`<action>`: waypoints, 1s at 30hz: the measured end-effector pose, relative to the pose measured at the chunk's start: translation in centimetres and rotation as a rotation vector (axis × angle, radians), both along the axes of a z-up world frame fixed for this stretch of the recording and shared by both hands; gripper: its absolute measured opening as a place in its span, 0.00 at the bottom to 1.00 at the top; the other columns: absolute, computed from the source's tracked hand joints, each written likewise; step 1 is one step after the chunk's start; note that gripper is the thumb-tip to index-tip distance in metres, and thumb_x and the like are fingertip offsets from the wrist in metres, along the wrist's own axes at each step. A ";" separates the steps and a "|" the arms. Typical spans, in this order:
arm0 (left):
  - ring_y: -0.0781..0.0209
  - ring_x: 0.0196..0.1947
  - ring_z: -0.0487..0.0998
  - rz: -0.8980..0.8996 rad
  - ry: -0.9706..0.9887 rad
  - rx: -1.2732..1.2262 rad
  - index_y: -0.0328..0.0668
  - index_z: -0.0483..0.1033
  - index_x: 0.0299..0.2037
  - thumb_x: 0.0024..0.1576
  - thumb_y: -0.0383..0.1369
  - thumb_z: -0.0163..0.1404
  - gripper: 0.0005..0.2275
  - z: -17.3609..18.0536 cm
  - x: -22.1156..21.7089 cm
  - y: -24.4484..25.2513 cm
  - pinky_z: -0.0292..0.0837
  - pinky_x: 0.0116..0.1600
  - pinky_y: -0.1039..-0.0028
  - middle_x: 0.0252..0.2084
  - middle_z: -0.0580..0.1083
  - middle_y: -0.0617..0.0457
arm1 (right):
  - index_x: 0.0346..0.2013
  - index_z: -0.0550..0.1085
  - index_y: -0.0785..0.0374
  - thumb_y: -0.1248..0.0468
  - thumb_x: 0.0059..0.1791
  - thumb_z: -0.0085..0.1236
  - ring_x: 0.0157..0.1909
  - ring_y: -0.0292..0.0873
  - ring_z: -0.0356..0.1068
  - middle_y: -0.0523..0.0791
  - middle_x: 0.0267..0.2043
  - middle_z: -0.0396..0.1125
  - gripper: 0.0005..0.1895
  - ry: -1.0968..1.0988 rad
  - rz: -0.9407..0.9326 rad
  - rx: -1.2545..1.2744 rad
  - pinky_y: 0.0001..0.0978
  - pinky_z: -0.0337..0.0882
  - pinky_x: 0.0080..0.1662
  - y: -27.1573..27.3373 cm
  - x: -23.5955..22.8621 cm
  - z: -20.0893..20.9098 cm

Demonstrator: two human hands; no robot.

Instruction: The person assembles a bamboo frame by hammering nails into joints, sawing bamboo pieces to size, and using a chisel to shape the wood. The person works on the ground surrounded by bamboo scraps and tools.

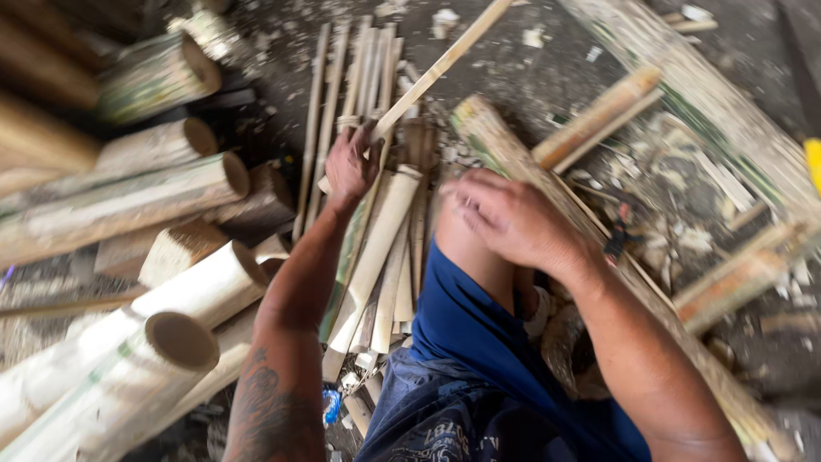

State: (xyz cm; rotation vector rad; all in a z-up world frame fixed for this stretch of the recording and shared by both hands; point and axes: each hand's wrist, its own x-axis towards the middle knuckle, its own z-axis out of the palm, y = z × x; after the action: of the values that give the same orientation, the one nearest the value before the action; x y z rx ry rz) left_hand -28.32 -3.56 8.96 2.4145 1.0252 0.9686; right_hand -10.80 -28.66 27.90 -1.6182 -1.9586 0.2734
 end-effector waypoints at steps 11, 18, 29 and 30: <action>0.53 0.50 0.73 -0.921 0.255 0.742 0.56 0.72 0.66 0.63 0.37 0.54 0.19 11.0 23.0 -3.4 0.68 0.54 0.62 0.48 0.71 0.51 | 0.63 0.71 0.61 0.51 0.53 0.57 0.58 0.55 0.69 0.52 0.57 0.68 0.27 -0.724 -0.981 0.024 0.55 0.52 0.61 -21.3 22.4 -7.5; 0.45 0.62 0.68 -1.259 0.526 0.805 0.43 0.65 0.65 0.64 0.44 0.45 0.22 5.0 43.2 -19.2 0.58 0.68 0.51 0.61 0.69 0.42 | 0.54 0.74 0.57 0.57 0.56 0.65 0.47 0.50 0.70 0.47 0.40 0.74 0.15 -0.093 -1.354 -0.115 0.53 0.55 0.60 -33.5 25.7 -21.3; 0.54 0.59 0.71 -1.287 0.445 0.374 0.63 0.71 0.64 0.61 0.18 0.44 0.25 -16.8 64.0 -38.7 0.67 0.68 0.54 0.56 0.70 0.52 | 0.45 0.73 0.55 0.63 0.58 0.59 0.45 0.41 0.67 0.40 0.41 0.72 0.03 -0.353 -1.402 -0.100 0.41 0.57 0.65 -46.2 43.3 -35.8; 0.54 0.59 0.70 -1.272 0.446 0.349 0.63 0.71 0.65 0.61 0.18 0.44 0.26 -18.2 65.8 -38.7 0.65 0.68 0.52 0.55 0.70 0.52 | 0.45 0.73 0.54 0.62 0.57 0.59 0.47 0.42 0.66 0.40 0.41 0.72 0.03 -0.389 -1.408 -0.097 0.43 0.56 0.66 -46.5 45.3 -36.6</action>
State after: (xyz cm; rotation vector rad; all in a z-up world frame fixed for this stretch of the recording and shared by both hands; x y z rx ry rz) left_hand 37.48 -42.29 -9.27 2.8098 -0.7039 0.1296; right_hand 34.51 -75.16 -8.66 -2.7806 -0.5914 -0.5385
